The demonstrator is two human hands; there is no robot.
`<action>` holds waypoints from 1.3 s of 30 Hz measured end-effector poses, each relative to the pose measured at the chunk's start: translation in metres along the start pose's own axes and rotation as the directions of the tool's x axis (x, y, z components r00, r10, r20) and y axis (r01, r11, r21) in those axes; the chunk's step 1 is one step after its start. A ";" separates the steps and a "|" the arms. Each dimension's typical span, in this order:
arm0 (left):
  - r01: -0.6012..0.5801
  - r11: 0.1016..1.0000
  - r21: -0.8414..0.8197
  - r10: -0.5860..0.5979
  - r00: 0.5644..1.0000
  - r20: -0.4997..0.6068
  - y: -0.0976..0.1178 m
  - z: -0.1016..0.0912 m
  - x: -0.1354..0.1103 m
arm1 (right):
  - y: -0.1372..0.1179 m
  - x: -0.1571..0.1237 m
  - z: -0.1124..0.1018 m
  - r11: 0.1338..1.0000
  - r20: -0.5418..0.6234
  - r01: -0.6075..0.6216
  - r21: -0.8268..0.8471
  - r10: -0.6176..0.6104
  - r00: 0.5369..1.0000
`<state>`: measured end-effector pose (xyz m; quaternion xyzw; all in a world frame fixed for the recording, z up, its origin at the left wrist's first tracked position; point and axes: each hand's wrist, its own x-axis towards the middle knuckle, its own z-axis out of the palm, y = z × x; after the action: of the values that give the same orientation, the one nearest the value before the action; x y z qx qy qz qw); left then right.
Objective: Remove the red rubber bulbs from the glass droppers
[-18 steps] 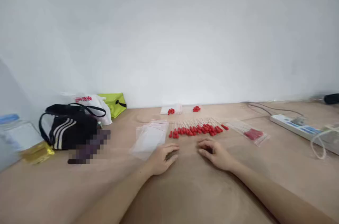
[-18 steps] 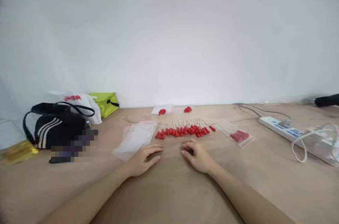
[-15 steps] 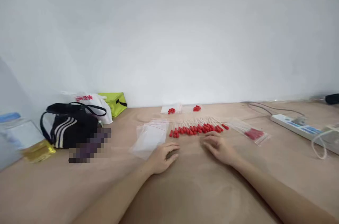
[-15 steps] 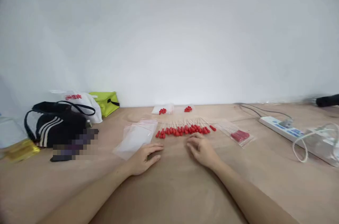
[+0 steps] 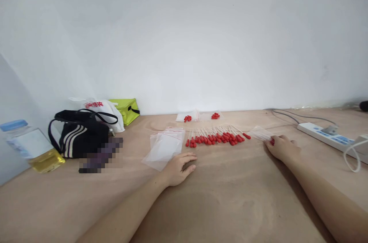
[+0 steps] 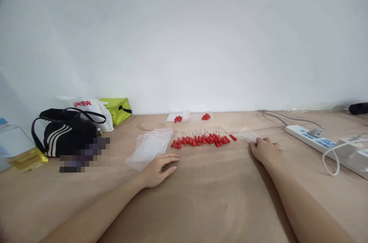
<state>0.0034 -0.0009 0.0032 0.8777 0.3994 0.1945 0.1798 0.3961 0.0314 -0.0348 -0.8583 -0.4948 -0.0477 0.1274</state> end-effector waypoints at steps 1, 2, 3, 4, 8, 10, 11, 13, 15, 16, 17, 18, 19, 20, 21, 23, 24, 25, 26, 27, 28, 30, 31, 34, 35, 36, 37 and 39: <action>-0.004 1.000 0.005 0.004 1.000 0.002 -0.001 0.000 0.000 | -0.003 -0.001 0.000 1.000 -0.016 0.018 -0.012 -0.018 1.000; -0.007 1.000 0.008 0.007 1.000 0.004 -0.002 0.001 0.000 | -0.005 -0.001 0.001 0.999 -0.035 0.036 -0.019 -0.037 0.999; -0.010 1.000 0.010 0.010 1.000 0.005 -0.003 0.001 0.000 | -0.006 -0.001 0.002 0.998 -0.055 0.053 -0.019 -0.054 0.997; -0.014 1.000 0.011 0.014 1.000 0.006 -0.004 0.002 0.001 | -0.006 -0.001 0.003 0.998 -0.077 0.067 -0.012 -0.068 0.995; -0.029 1.000 0.001 0.029 1.000 0.001 -0.005 0.002 0.001 | -0.003 0.002 0.006 0.987 -0.229 0.065 0.150 -0.030 0.973; -0.031 0.999 -0.008 0.031 1.000 -0.005 -0.004 0.002 0.000 | -0.006 0.001 0.001 0.949 -0.375 0.084 0.305 0.038 0.926; -0.030 0.999 -0.013 0.029 1.000 -0.011 -0.003 0.001 0.000 | -0.009 -0.001 -0.004 0.918 -0.452 0.125 0.377 0.064 0.890; -0.027 0.999 -0.036 0.025 0.999 -0.039 -0.001 0.001 0.000 | -0.024 -0.013 -0.015 0.839 -0.573 0.270 0.473 0.060 0.818; -0.021 0.995 -0.094 0.012 0.996 -0.094 0.000 0.001 0.001 | -0.047 -0.034 -0.025 0.717 -0.622 0.467 0.518 -0.059 0.781; -0.004 0.989 -0.146 -0.016 0.990 -0.139 0.000 0.001 0.002 | -0.061 -0.048 -0.029 0.634 -0.627 0.562 0.531 -0.151 0.764; 0.023 0.975 -0.221 -0.067 0.979 -0.192 -0.001 0.002 0.003 | -0.075 -0.063 -0.032 0.542 -0.630 0.654 0.527 -0.267 0.729; 0.059 0.946 -0.318 -0.142 0.960 -0.243 -0.003 0.003 0.004 | -0.089 -0.078 -0.033 0.439 -0.622 0.735 0.517 -0.397 0.675; 0.097 0.901 -0.423 -0.231 0.932 -0.278 -0.005 0.003 0.005 | -0.102 -0.093 -0.033 0.350 -0.599 0.787 0.508 -0.513 0.615; 0.130 0.847 -0.516 -0.316 0.903 -0.291 -0.007 0.004 0.006 | -0.114 -0.107 -0.032 0.281 -0.566 0.817 0.504 -0.607 0.558; 0.157 0.798 -0.581 -0.379 0.881 -0.283 -0.008 0.004 0.006 | -0.124 -0.120 -0.030 0.242 -0.524 0.831 0.501 -0.679 0.514; 0.198 0.781 -0.592 -0.409 0.879 -0.246 -0.011 0.003 0.006 | -0.138 -0.138 -0.027 0.199 -0.451 0.840 0.505 -0.768 0.454; 0.205 0.817 -0.538 -0.380 0.894 -0.237 -0.011 0.003 0.005 | -0.142 -0.143 -0.026 0.185 -0.415 0.837 0.515 -0.801 0.432; 0.193 0.867 -0.458 -0.328 0.915 -0.235 -0.010 0.002 0.004 | -0.144 -0.146 -0.027 0.179 -0.382 0.821 0.542 -0.818 0.431; 0.162 0.916 -0.367 -0.260 0.937 -0.235 -0.009 0.001 0.003 | -0.146 -0.147 -0.028 0.193 -0.345 0.791 0.581 -0.821 0.455; 0.119 0.954 -0.275 -0.187 0.953 -0.237 -0.007 -0.001 0.002 | -0.146 -0.146 -0.030 0.232 -0.303 0.743 0.627 -0.807 0.508; 0.072 0.979 -0.189 -0.118 0.963 -0.242 -0.005 -0.002 0.002 | -0.145 -0.144 -0.032 0.298 -0.248 0.677 0.673 -0.771 0.586; 0.005 0.998 -0.055 -0.019 0.965 -0.260 0.001 -0.004 0.001 | -0.143 -0.135 -0.035 0.480 -0.103 0.499 0.722 -0.638 0.763; -0.011 1.000 -0.010 0.008 0.964 -0.265 0.005 -0.004 0.001 | -0.143 -0.130 -0.035 0.561 -0.031 0.409 0.720 -0.563 0.826; -0.054 0.998 0.034 0.059 0.986 -0.154 0.016 -0.005 -0.001 | -0.144 -0.116 -0.030 0.668 0.121 0.262 0.697 -0.470 0.874; -0.064 0.998 0.029 0.066 0.995 -0.075 0.018 -0.005 -0.002 | -0.145 -0.113 -0.027 0.660 0.156 0.243 0.711 -0.485 0.860; -0.068 0.997 0.023 0.068 0.998 0.002 0.020 -0.004 -0.003 | -0.146 -0.111 -0.025 0.638 0.189 0.218 0.739 -0.506 0.842; -0.068 0.997 0.021 0.067 0.996 0.059 0.020 -0.004 -0.003 | -0.148 -0.110 -0.024 0.608 0.224 0.176 0.774 -0.524 0.822; -0.062 0.998 0.018 0.060 0.993 0.102 0.017 -0.004 -0.004 | -0.151 -0.111 -0.025 0.524 0.313 0.033 0.851 -0.557 0.769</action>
<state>0.0098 -0.0139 0.0141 0.9002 0.3646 0.1506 0.1845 0.2107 0.0036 -0.0082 -0.5745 -0.6195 0.4102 0.3433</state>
